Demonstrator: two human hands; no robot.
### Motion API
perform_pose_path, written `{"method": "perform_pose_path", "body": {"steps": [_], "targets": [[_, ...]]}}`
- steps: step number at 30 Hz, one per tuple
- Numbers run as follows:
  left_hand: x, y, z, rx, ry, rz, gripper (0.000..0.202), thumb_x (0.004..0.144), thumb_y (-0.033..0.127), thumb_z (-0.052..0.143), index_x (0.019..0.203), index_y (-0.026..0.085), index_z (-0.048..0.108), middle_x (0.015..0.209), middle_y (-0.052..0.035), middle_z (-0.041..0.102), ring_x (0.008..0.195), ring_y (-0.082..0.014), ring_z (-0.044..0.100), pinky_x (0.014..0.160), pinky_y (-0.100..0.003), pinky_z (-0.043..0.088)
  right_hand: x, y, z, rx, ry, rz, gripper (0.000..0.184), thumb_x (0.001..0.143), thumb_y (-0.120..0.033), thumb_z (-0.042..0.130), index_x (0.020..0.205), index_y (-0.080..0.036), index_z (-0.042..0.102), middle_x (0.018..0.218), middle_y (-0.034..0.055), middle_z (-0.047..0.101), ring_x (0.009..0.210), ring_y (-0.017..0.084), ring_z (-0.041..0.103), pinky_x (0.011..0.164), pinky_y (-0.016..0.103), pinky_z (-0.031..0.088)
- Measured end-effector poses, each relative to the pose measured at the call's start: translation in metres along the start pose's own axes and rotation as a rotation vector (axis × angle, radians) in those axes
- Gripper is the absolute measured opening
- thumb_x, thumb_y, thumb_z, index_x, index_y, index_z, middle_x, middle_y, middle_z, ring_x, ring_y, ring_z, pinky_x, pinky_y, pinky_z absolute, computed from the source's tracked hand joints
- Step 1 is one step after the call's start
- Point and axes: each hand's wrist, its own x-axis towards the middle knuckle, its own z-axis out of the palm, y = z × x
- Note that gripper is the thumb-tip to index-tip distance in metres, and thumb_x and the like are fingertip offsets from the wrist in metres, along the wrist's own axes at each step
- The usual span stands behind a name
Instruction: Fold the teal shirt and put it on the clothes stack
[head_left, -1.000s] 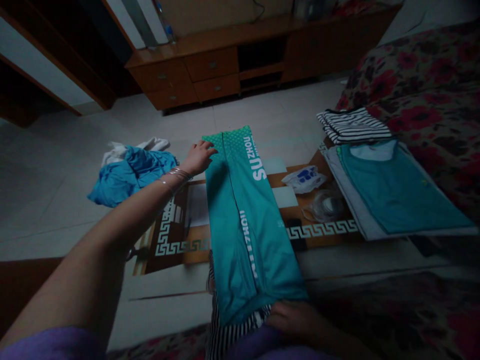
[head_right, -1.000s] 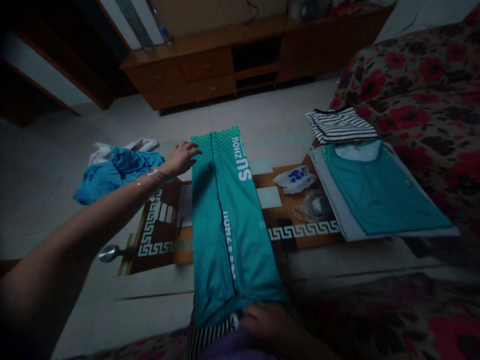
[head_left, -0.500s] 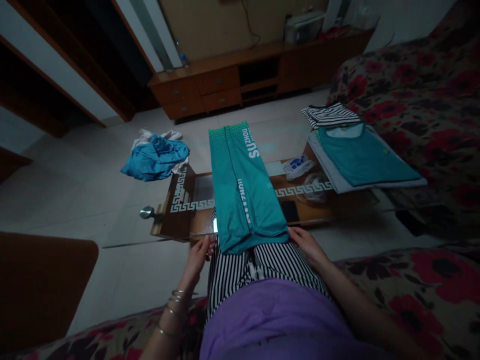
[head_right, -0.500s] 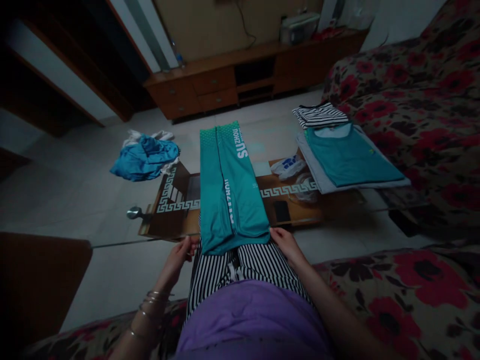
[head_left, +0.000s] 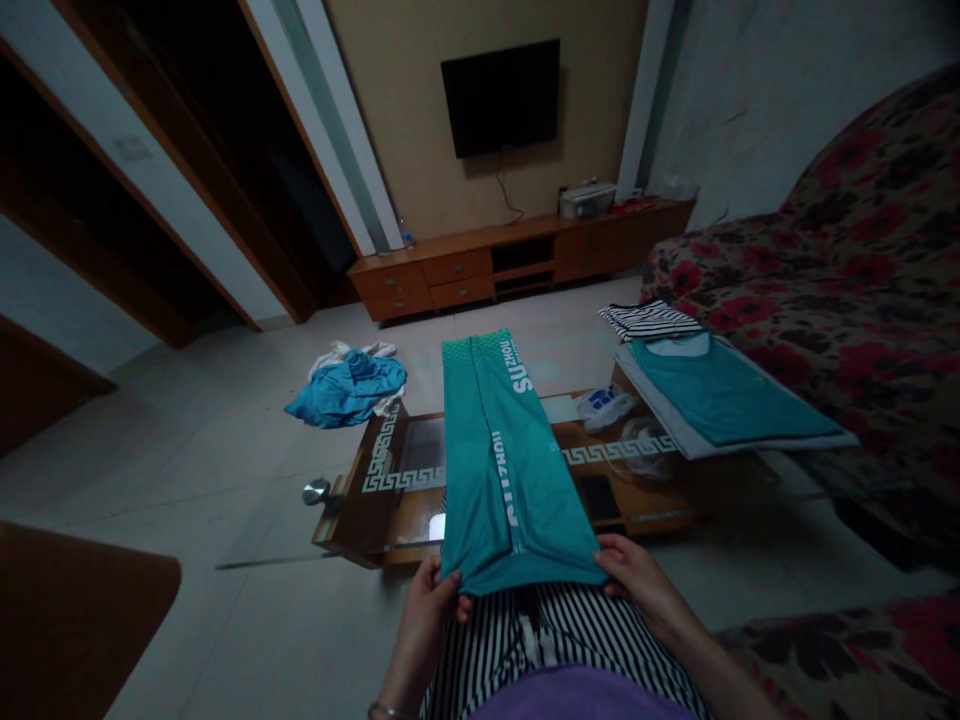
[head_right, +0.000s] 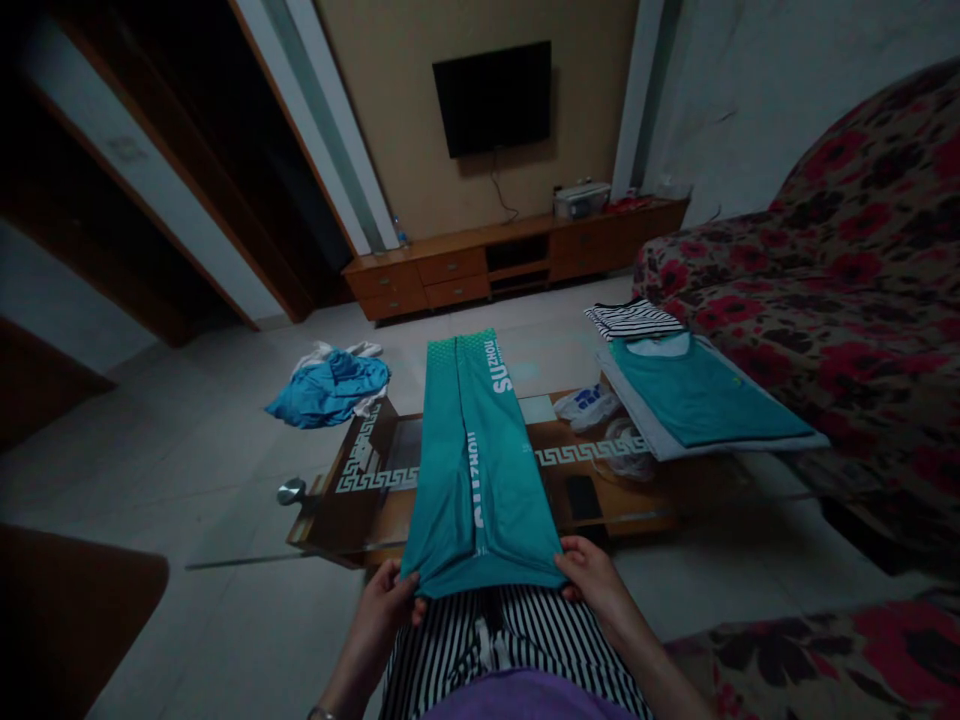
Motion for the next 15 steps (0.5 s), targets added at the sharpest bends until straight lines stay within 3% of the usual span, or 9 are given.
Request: {"method": "perform_pose_path", "body": {"steps": [3, 5, 8, 10, 12, 15], "targets": [[-0.002, -0.008, -0.009, 0.281, 0.186, 0.154, 0.030, 0.069, 0.038, 0.064, 0.088, 0.018, 0.051, 0.072, -0.0015, 0.058, 0.062, -0.0181, 0.057, 0.056, -0.030, 0.047, 0.008, -0.001, -0.017, -0.228, 0.041, -0.093, 0.044, 0.066, -0.053, 0.063, 0.091, -0.017, 0.061, 0.066, 0.0011, 0.062, 0.053, 0.013, 0.055, 0.045, 0.022, 0.041], [-0.004, -0.005, -0.005, 0.518, 0.294, 0.352, 0.023, 0.074, 0.032, 0.059, 0.092, 0.018, 0.055, 0.087, -0.0063, 0.058, 0.081, -0.0226, 0.057, 0.071, -0.036, 0.048, 0.018, -0.020, -0.031, -0.395, 0.111, -0.239, 0.040, 0.069, -0.052, 0.060, 0.088, -0.017, 0.063, 0.066, 0.0026, 0.063, 0.058, 0.015, 0.059, 0.053, 0.025, 0.045], [-0.005, 0.010, 0.023, 0.787, 0.208, 0.560, 0.015, 0.086, 0.022, 0.045, 0.092, 0.018, 0.058, 0.096, -0.0079, 0.055, 0.095, -0.0233, 0.052, 0.084, -0.039, 0.044, 0.051, -0.076, -0.036, -0.554, 0.101, -0.436, 0.034, 0.074, -0.047, 0.056, 0.088, -0.017, 0.066, 0.076, 0.0055, 0.068, 0.068, 0.017, 0.063, 0.063, 0.028, 0.049], [-0.003, 0.020, 0.050, 0.924, 0.079, 0.589, 0.019, 0.087, 0.014, 0.041, 0.094, 0.018, 0.058, 0.096, -0.0072, 0.054, 0.094, -0.0224, 0.049, 0.083, -0.037, 0.043, 0.087, -0.123, -0.022, -0.645, 0.039, -0.557, 0.030, 0.077, -0.041, 0.054, 0.089, -0.017, 0.067, 0.083, 0.0056, 0.069, 0.074, 0.017, 0.064, 0.067, 0.027, 0.049], [0.002, 0.022, 0.075, 1.062, -0.005, 0.590, 0.023, 0.084, 0.010, 0.045, 0.101, 0.018, 0.059, 0.099, -0.0068, 0.053, 0.094, -0.0231, 0.047, 0.082, -0.037, 0.041, 0.132, -0.168, 0.008, -0.735, -0.066, -0.631, 0.023, 0.079, -0.032, 0.054, 0.088, -0.016, 0.068, 0.090, 0.0061, 0.070, 0.081, 0.016, 0.064, 0.072, 0.025, 0.049], [0.014, 0.010, 0.091, 1.212, -0.008, 0.584, 0.031, 0.082, 0.006, 0.050, 0.108, 0.020, 0.059, 0.101, -0.0061, 0.052, 0.094, -0.0246, 0.045, 0.081, -0.039, 0.039, 0.199, -0.221, 0.068, -0.894, -0.166, -0.496, 0.023, 0.083, -0.019, 0.050, 0.096, -0.011, 0.067, 0.087, 0.0071, 0.071, 0.072, 0.012, 0.065, 0.063, 0.019, 0.048]]}}
